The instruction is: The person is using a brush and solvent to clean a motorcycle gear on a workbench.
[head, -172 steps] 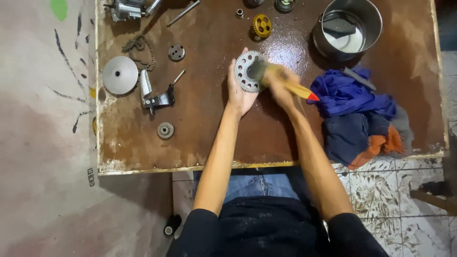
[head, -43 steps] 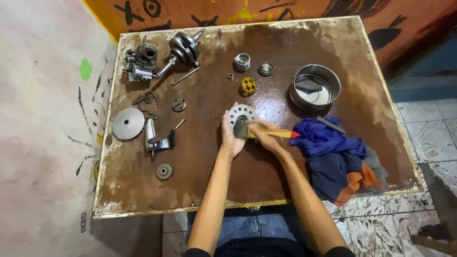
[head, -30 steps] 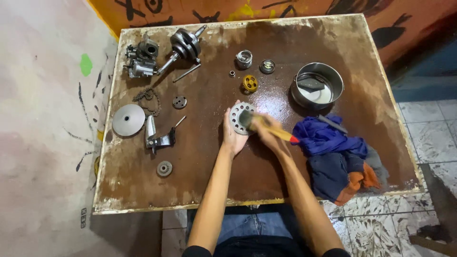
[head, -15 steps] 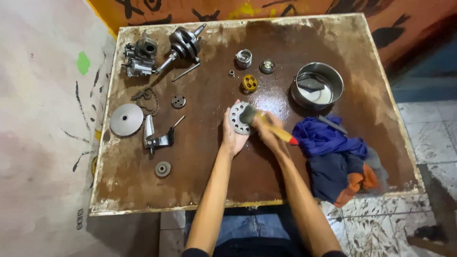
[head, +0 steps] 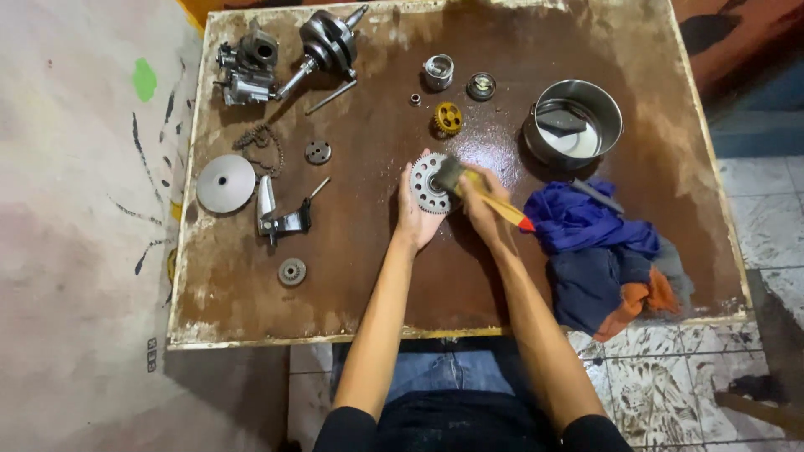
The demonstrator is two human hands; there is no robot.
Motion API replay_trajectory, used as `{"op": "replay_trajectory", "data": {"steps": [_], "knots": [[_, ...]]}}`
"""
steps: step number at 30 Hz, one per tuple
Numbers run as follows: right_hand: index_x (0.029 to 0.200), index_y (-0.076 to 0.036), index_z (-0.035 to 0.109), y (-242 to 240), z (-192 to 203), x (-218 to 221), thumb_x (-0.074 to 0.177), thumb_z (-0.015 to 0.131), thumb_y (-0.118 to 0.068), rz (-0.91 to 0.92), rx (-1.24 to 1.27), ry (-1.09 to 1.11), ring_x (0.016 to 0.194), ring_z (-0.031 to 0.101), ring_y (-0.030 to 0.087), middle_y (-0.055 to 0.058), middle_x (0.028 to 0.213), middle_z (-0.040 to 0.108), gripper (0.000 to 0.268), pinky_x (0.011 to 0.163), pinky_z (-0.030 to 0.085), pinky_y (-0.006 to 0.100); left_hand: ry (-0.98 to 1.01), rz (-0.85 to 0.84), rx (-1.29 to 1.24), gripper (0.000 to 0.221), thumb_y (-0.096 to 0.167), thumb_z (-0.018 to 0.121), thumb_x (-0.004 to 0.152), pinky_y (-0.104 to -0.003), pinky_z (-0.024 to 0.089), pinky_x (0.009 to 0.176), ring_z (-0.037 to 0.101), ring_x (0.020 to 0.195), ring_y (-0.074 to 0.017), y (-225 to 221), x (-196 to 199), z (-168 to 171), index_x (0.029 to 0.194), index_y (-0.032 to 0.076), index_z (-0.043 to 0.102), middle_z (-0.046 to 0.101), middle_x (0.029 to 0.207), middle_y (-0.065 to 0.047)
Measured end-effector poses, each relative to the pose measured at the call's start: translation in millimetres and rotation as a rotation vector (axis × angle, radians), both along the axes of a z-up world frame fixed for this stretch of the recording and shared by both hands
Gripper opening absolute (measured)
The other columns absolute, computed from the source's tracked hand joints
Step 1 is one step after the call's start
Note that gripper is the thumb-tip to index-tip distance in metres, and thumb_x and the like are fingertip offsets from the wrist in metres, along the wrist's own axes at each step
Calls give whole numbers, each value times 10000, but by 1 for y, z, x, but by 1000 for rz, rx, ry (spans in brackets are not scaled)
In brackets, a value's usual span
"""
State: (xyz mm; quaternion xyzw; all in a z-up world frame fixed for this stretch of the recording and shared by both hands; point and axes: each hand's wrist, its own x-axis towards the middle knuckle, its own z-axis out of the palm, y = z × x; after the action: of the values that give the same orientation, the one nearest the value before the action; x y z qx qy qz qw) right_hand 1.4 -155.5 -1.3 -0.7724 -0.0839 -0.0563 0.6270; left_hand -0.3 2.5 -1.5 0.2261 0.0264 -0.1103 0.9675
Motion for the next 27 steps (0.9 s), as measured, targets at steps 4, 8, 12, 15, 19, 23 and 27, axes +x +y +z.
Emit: {"op": "replay_trajectory", "data": {"steps": [4,8,12,15,19,23,27], "knots": [[1288,-75,717,-4,0,5,998,683,-205,92,26,161,632,603,75,46,879,728,320,552,493,226,-10,5,8,635,574,328,1065,-549,410,1148,510,1361,-308,0,-2,0,1603,240,374,539,1485,-107],[1308,-27,686,11,6,-6,1115,664,-163,-84,-110,-317,951,704,127,89,1099,756,238,824,577,265,46,11,18,622,557,329,1070,-529,416,1150,508,1378,-264,3,-3,10,1607,246,369,535,1497,-61],[1282,-45,692,16,11,10,1038,631,-183,107,49,87,754,659,130,105,969,755,287,663,549,286,84,8,83,641,575,305,1043,-532,423,1109,538,1313,-278,6,-2,33,1595,260,381,553,1449,-98],[1264,-32,690,20,30,8,1076,613,-177,48,43,-25,896,720,125,115,1041,779,250,797,601,283,87,-6,82,636,570,315,1039,-530,420,1138,537,1356,-252,4,-3,14,1592,266,389,543,1496,-68],[1232,-43,710,13,54,14,972,688,-168,396,-359,-306,909,743,186,155,1040,778,290,791,590,308,317,-43,179,775,692,321,1039,-562,472,1045,586,1279,-315,7,3,4,1535,120,488,588,1416,-154],[1274,-64,680,17,73,22,1062,630,-173,9,-215,-226,975,765,154,113,1074,783,244,840,599,288,184,-82,124,657,621,350,959,-580,449,1070,535,1328,-231,4,-3,20,1542,326,410,548,1458,-29],[1280,-67,670,14,80,29,1008,650,-168,366,-316,-131,929,754,160,111,1042,787,290,810,590,307,113,-64,131,676,641,369,966,-572,459,1058,536,1336,-277,7,2,16,1539,289,433,563,1455,-77]]}}
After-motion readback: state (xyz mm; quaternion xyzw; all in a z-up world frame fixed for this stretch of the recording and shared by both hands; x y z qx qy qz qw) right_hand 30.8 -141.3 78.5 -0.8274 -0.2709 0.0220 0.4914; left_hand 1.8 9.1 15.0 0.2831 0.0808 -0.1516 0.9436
